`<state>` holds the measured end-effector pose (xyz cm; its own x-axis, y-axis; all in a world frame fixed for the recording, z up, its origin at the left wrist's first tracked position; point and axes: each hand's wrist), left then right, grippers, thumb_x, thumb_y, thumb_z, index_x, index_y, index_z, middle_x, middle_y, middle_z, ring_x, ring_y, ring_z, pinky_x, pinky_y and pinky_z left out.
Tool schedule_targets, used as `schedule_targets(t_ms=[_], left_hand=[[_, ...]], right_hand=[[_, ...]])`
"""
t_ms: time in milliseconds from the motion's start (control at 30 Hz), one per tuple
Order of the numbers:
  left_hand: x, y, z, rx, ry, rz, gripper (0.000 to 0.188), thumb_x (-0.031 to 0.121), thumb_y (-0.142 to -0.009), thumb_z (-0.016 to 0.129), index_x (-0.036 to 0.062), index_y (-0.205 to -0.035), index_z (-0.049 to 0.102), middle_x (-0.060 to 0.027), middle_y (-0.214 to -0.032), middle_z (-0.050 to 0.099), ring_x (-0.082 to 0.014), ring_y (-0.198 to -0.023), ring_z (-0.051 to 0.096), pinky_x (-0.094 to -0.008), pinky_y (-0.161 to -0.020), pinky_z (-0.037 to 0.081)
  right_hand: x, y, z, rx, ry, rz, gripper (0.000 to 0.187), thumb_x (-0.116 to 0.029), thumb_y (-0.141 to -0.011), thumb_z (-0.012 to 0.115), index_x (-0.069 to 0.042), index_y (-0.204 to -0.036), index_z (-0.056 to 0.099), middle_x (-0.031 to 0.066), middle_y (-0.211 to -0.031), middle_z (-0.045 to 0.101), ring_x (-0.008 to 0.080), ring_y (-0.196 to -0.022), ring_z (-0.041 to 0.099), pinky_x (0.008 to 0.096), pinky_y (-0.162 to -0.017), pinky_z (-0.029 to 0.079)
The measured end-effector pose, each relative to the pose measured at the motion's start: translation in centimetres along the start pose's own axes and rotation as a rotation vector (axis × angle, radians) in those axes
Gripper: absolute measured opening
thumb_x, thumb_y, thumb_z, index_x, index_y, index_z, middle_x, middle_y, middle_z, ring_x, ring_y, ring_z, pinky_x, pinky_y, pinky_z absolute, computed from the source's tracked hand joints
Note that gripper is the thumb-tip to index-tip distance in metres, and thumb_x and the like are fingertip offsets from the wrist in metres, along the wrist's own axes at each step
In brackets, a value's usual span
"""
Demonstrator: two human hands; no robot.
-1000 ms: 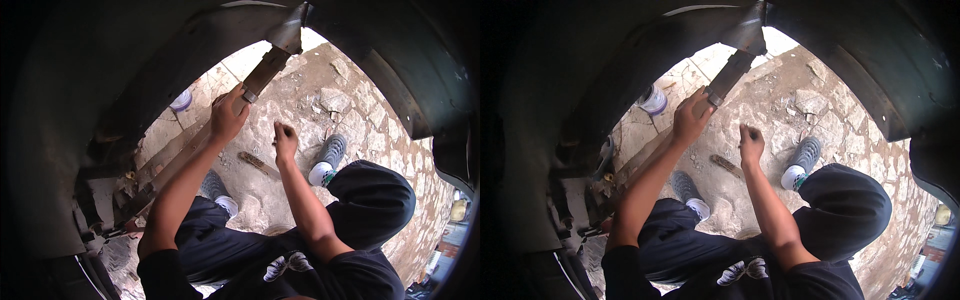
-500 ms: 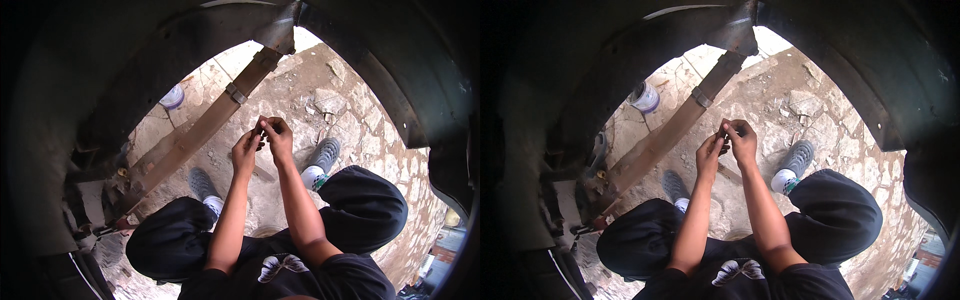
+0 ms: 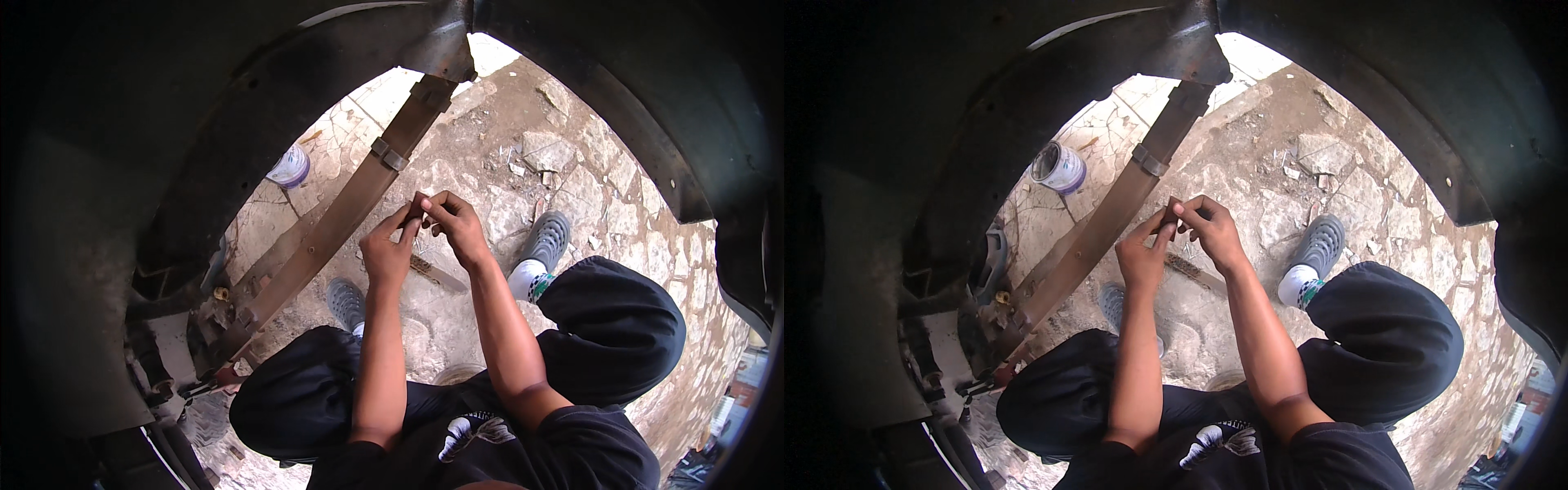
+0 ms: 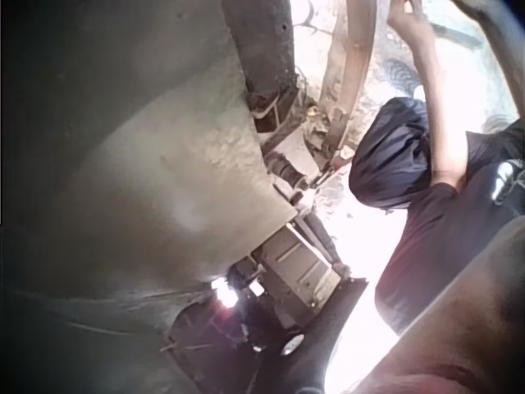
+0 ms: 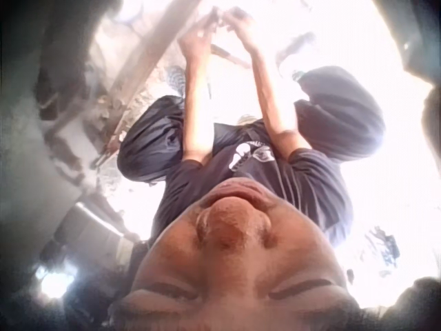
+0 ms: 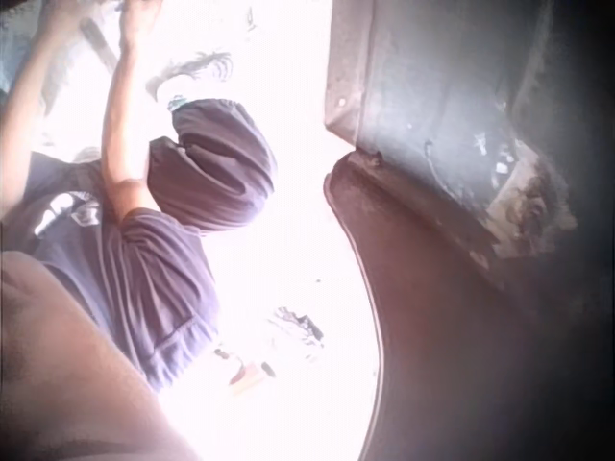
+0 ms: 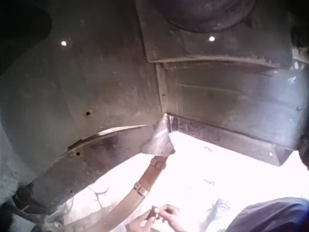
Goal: The person sits on the ground and assembles a metal frame by hand. They insert small metal pieces into slots on the frame and use a hammer to tap them into place.
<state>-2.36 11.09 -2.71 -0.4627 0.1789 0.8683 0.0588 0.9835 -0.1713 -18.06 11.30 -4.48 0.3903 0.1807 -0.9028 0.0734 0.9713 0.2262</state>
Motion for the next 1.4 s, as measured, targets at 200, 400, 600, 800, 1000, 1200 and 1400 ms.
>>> schedule_targets(t_ms=[200,400,600,800,1000,1200,1400], left_hand=[[0.6,-0.1,-0.5,-0.034,0.407,-0.163,0.029,0.011,-0.098,0.073,-0.0032,-0.122,0.074,-0.0107,-0.110,0.078,-0.0126,-0.097,0.070,-0.0296,-0.086,0.056],[-1.4,-0.4,0.3,0.051,0.529,-0.241,0.029,0.021,-0.103,0.067,-0.0023,-0.119,0.075,-0.0084,-0.107,0.077,-0.0126,-0.096,0.069,-0.0289,-0.090,0.054],[1.0,0.0,0.4,0.038,0.687,-0.208,0.028,0.019,-0.099,0.072,-0.0043,-0.115,0.076,-0.0072,-0.104,0.077,-0.0115,-0.092,0.068,-0.0274,-0.086,0.052],[-0.3,-0.4,0.3,0.085,0.533,-0.295,0.027,0.012,-0.095,0.072,-0.0052,-0.116,0.074,-0.0095,-0.104,0.074,-0.0166,-0.092,0.071,-0.0307,-0.082,0.059],[-0.1,-0.4,0.6,0.028,0.620,-0.435,0.023,0.004,-0.091,0.075,-0.0092,-0.110,0.071,-0.0121,-0.100,0.074,-0.0151,-0.085,0.071,-0.0273,-0.077,0.057],[-0.6,-0.4,1.1,-0.049,0.704,-0.479,0.025,0.003,-0.089,0.077,-0.0089,-0.110,0.070,-0.0119,-0.100,0.074,-0.0148,-0.086,0.071,-0.0287,-0.077,0.057],[-1.7,-0.3,0.7,-0.079,0.771,-0.476,0.025,0.004,-0.091,0.074,-0.0069,-0.113,0.069,-0.0120,-0.103,0.073,-0.0152,-0.092,0.069,-0.0298,-0.081,0.055]], right_hand=[[-0.9,0.3,0.2,0.009,0.042,-0.096,0.039,-0.019,-0.092,0.081,0.002,-0.121,0.067,0.0043,-0.091,0.072,0.0113,-0.079,0.064,0.0263,-0.070,0.053],[-1.3,0.0,0.1,0.031,0.126,-0.100,0.038,-0.013,-0.090,0.081,0.004,-0.121,0.066,0.0058,-0.092,0.073,0.0125,-0.080,0.067,0.0277,-0.070,0.055],[-0.1,-0.4,0.2,0.046,0.051,-0.175,0.035,-0.007,-0.089,0.081,0.003,-0.119,0.066,0.0090,-0.096,0.075,0.0137,-0.086,0.071,0.0273,-0.074,0.056],[-1.3,0.9,1.0,0.115,0.201,-0.167,0.027,-0.009,-0.090,0.080,-0.001,-0.114,0.070,0.0066,-0.093,0.076,0.0114,-0.080,0.070,0.0267,-0.067,0.054],[-0.4,2.1,0.7,0.123,0.383,-0.094,0.029,-0.015,-0.091,0.080,0.000,-0.114,0.072,0.0093,-0.095,0.078,0.0135,-0.083,0.074,0.0286,-0.077,0.058],[0.7,2.5,-0.2,0.070,0.208,-0.087,0.035,-0.019,-0.092,0.080,0.004,-0.117,0.069,0.0099,-0.097,0.077,0.0145,-0.085,0.072,0.0300,-0.077,0.058],[0.1,2.2,-1.0,0.058,0.060,-0.009,0.034,-0.016,-0.096,0.076,0.002,-0.123,0.066,0.0077,-0.095,0.075,0.0123,-0.080,0.067,0.0277,-0.069,0.052]])
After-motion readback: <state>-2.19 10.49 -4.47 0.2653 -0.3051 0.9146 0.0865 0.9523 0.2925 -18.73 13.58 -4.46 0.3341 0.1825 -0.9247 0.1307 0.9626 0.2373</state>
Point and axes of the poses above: each hand's wrist, its own y-axis away from the middle knuckle, its own z-axis out of the palm, x = y × z
